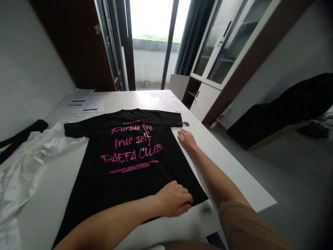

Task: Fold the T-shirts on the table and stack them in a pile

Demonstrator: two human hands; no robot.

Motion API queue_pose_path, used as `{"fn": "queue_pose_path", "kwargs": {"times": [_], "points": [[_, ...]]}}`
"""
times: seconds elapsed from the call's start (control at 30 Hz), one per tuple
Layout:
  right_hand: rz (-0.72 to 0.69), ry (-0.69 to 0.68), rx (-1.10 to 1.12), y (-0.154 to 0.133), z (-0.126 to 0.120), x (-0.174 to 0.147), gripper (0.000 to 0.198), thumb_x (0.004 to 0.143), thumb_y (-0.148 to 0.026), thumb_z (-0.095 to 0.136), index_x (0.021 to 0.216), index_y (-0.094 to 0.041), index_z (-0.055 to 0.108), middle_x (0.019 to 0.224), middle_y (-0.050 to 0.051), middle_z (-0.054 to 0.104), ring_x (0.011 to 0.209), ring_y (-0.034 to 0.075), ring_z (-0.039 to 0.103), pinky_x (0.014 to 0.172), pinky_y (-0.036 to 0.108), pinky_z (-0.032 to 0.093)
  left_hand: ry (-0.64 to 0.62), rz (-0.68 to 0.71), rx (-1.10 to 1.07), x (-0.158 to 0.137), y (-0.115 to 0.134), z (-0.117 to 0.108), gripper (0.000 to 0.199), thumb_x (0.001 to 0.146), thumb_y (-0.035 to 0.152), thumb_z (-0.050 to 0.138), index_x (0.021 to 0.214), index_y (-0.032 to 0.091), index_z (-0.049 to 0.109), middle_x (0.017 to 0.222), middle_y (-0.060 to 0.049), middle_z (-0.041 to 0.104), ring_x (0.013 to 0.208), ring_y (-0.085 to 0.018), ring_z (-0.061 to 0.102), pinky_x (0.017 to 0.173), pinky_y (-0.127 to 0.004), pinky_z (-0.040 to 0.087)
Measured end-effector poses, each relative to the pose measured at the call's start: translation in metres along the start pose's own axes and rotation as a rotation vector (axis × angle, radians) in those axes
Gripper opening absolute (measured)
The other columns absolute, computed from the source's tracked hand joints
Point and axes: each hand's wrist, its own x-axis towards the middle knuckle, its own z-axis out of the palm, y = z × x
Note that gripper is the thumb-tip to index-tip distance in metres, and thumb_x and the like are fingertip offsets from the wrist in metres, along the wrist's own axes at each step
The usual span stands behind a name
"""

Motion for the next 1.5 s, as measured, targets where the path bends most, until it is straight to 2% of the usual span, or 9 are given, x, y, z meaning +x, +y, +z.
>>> {"fn": "queue_pose_path", "kwargs": {"times": [0.27, 0.5, 0.63, 0.77, 0.9, 1.07, 1.23, 1.37, 1.5], "points": [[0.009, 0.021, 0.037, 0.004, 0.001, 0.004, 0.042, 0.096, -0.042, 0.054, 0.132, -0.024, 0.068, 0.145, 0.009, 0.06, 0.134, 0.029, 0.052, 0.114, 0.044, 0.038, -0.008, -0.024, 0.015, 0.001, 0.005, -0.004, 0.031, 0.101, 0.04, 0.053, 0.126, 0.023, 0.059, 0.11, -0.004, 0.073, 0.101, -0.021, 0.069, 0.086, -0.035, 0.043], [0.268, 0.09, 0.126, 0.007, -0.011, 0.047, 0.045, 0.097, -0.038, 0.051, 0.136, -0.019, 0.063, 0.12, 0.01, 0.074, 0.112, 0.026, 0.066, 0.1, 0.036, 0.047, -0.091, -0.097, 0.076, 0.026, 0.015, -0.017, 0.054, 0.099, 0.047, 0.049, 0.148, 0.023, 0.041, 0.106, -0.007, 0.074, 0.088, -0.027, 0.073, 0.065, -0.034, 0.049], [0.457, 0.039, 0.126, 0.007, -0.018, 0.08, 0.045, 0.098, -0.046, 0.048, 0.127, -0.018, 0.069, 0.118, 0.014, 0.074, 0.111, 0.027, 0.067, 0.093, 0.035, 0.049, -0.043, -0.107, 0.189, 0.053, 0.014, -0.008, 0.038, 0.1, 0.04, 0.049, 0.134, 0.022, 0.052, 0.101, -0.008, 0.073, 0.082, -0.026, 0.074, 0.059, -0.033, 0.049], [0.504, 0.013, 0.051, 0.0, -0.015, 0.102, 0.048, 0.091, -0.057, 0.058, 0.114, -0.017, 0.073, 0.12, 0.019, 0.069, 0.114, 0.032, 0.063, 0.093, 0.04, 0.05, -0.035, -0.054, 0.221, 0.069, 0.002, 0.009, 0.017, 0.101, 0.032, 0.051, 0.109, 0.021, 0.06, 0.095, -0.005, 0.072, 0.08, -0.023, 0.073, 0.057, -0.032, 0.049], [0.507, 0.014, -0.005, -0.006, -0.006, 0.115, 0.041, 0.087, -0.045, 0.065, 0.117, -0.017, 0.069, 0.128, 0.02, 0.063, 0.116, 0.033, 0.06, 0.094, 0.044, 0.05, -0.003, 0.055, 0.219, 0.07, -0.01, 0.019, 0.011, 0.1, 0.028, 0.053, 0.107, 0.022, 0.06, 0.09, -0.003, 0.071, 0.079, -0.021, 0.071, 0.058, -0.032, 0.048], [0.463, 0.018, 0.082, -0.003, -0.006, 0.131, 0.031, 0.094, -0.035, 0.052, 0.119, -0.021, 0.064, 0.114, 0.014, 0.07, 0.106, 0.028, 0.064, 0.091, 0.038, 0.05, 0.062, -0.028, 0.089, 0.057, -0.007, 0.006, 0.017, 0.096, 0.031, 0.059, 0.109, 0.022, 0.062, 0.098, -0.005, 0.071, 0.092, -0.022, 0.069, 0.075, -0.033, 0.051], [0.391, 0.192, 0.072, -0.012, -0.006, 0.13, 0.044, 0.098, -0.035, 0.046, 0.137, -0.017, 0.054, 0.13, 0.018, 0.063, 0.118, 0.031, 0.058, 0.099, 0.043, 0.046, 0.107, 0.025, -0.101, 0.026, -0.009, -0.017, 0.057, 0.094, 0.037, 0.061, 0.147, 0.024, 0.044, 0.14, -0.008, 0.061, 0.137, -0.025, 0.05, 0.114, -0.043, 0.038], [0.042, 0.159, 0.001, -0.049, 0.007, 0.12, 0.051, 0.099, -0.043, 0.049, 0.144, -0.018, 0.054, 0.152, 0.017, 0.049, 0.14, 0.033, 0.043, 0.114, 0.049, 0.036, 0.12, -0.024, -0.006, -0.004, -0.042, -0.03, 0.05, 0.099, 0.039, 0.057, 0.147, 0.026, 0.047, 0.153, -0.006, 0.051, 0.149, -0.026, 0.035, 0.125, -0.05, 0.021], [-0.275, -0.051, 0.071, -0.091, 0.027, 0.11, 0.059, 0.103, -0.054, 0.043, 0.155, -0.026, 0.046, 0.162, 0.009, 0.039, 0.149, 0.027, 0.035, 0.122, 0.043, 0.028, 0.203, -0.329, 0.131, -0.034, -0.081, -0.04, 0.056, 0.1, 0.043, 0.054, 0.152, 0.023, 0.045, 0.162, -0.01, 0.039, 0.153, -0.029, 0.028, 0.126, -0.054, 0.018]]}}
